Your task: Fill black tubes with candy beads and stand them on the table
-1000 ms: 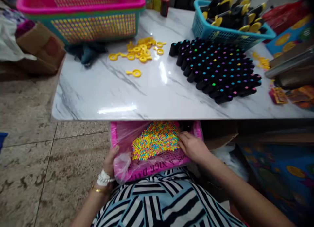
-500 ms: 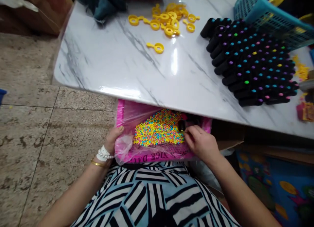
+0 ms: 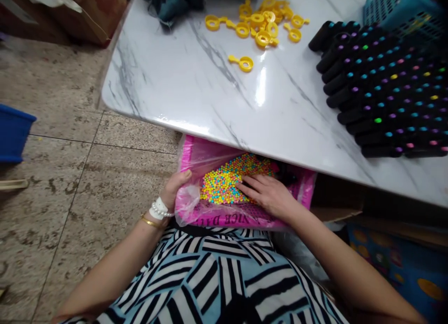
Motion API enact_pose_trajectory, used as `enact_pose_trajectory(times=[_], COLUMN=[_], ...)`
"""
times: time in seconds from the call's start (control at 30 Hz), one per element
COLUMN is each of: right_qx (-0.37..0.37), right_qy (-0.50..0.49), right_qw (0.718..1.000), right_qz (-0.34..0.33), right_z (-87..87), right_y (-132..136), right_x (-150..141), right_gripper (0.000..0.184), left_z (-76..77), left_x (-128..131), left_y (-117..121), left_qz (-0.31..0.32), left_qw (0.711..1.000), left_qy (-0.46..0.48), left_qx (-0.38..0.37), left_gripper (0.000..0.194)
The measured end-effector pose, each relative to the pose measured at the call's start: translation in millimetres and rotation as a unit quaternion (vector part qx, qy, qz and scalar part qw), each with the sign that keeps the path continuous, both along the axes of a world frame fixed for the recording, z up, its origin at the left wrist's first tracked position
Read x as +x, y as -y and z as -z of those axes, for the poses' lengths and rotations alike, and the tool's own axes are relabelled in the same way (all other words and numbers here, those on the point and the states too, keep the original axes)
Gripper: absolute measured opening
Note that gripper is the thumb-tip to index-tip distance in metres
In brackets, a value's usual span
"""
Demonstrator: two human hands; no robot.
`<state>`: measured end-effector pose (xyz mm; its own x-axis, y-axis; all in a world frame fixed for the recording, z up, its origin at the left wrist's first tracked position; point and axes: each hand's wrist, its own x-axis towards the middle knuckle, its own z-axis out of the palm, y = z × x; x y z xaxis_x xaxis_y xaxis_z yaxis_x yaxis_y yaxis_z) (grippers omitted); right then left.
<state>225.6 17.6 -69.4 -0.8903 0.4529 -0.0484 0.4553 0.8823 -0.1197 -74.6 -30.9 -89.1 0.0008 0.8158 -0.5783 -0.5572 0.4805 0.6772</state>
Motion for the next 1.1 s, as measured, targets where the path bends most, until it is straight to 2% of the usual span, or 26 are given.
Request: enact_pose_trajectory(times=[0.07,0.13,0.17,0.27,0.33,0.47,0.57,0.63,0.73,0.83,0.97,1.1], right_qx=[-0.010,-0.015,-0.017,-0.043,-0.086,-0.189,-0.195,-0.181,-0.162,-0.175,-0.219,-0.249], right_qy=[0.006,0.010,0.008,-0.023,-0.058,-0.140,-0.179,-0.163,-0.126,-0.132,-0.227,-0.266], right_qw=[0.999,0.996,0.996,0.998,0.994,0.965,0.952,0.958,0.971,0.971,0.942,0.904], right_qz=[0.037,0.085,0.088,0.028,0.017,0.112,0.153,0.149,0.120,0.092,0.111,0.224], right_z=[3.9,4.1,3.5,2.6,4.9,12.4,15.7,16.1,14.8,12.4,7.3,-2.2], right_y=[-1,0,1,4,5,7,8,9,13,16,14,8], right_x=[-6,-12,-14,-22,-25,-24,-25,-31,-46,-59,-52,-22], right_gripper=[0.040,0.041,0.044,0.041,0.035,0.048,0.039,0.032,0.031,0.030,0.028,0.025], left_z=[1.5,2.6,2.8,1.3,-0.3,0.0,0.9,0.1,-1.9,-2.3,0.0,2.9], left_x=[0,0,0,2,2,2,1,2,3,3,1,-1], left_y=[2,2,2,0,-1,1,2,2,1,2,4,4], left_qz=[0.004,0.004,0.005,0.011,0.009,-0.004,-0.011,-0.011,-0.009,-0.007,-0.004,-0.011], left_qw=[1.000,0.999,0.999,0.999,0.999,0.999,0.999,0.999,0.999,0.999,0.999,0.999], left_qy=[0.015,0.029,0.033,0.039,0.048,0.049,0.038,0.033,0.033,0.035,0.031,0.019], left_qx=[0.007,0.016,0.017,0.017,0.022,0.021,0.018,0.019,0.027,0.030,0.036,0.024], left_gripper=[0.044,0.048,0.049,0.051,0.051,0.046,0.046,0.047,0.046,0.044,0.043,0.045])
